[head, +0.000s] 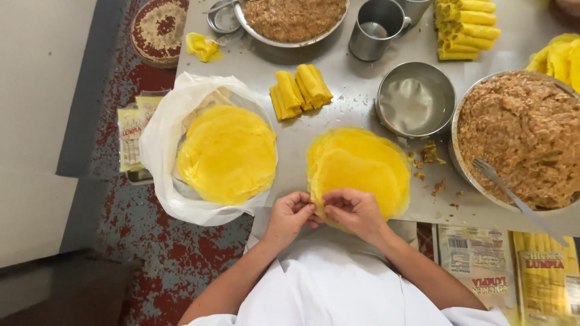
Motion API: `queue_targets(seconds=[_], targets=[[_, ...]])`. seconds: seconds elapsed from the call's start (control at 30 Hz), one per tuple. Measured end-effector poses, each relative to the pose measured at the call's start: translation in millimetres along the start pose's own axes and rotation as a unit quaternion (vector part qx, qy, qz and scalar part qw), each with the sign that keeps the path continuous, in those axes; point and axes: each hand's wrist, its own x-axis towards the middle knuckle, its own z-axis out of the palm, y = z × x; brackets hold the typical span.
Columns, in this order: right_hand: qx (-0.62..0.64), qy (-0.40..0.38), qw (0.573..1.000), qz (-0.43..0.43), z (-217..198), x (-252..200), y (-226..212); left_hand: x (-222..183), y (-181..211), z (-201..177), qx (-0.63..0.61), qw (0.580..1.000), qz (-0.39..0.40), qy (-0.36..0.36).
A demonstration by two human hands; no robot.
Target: Separating thin yellow lumpia wrappers from a stack and placing them aside.
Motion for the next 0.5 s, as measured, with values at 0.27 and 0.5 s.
queue_targets(seconds=[0.27, 0.5], targets=[[-0.28, 0.097, 0.943, -0.15, -22, 8, -36, -2, 25, 1, 0.115, 0.99, 0.076, 0.025], [-0.323, 0.004, 0.929, -0.182, -26, -8, -13, -9, 51, 12, 0.244, 0.951, 0.181, 0.058]])
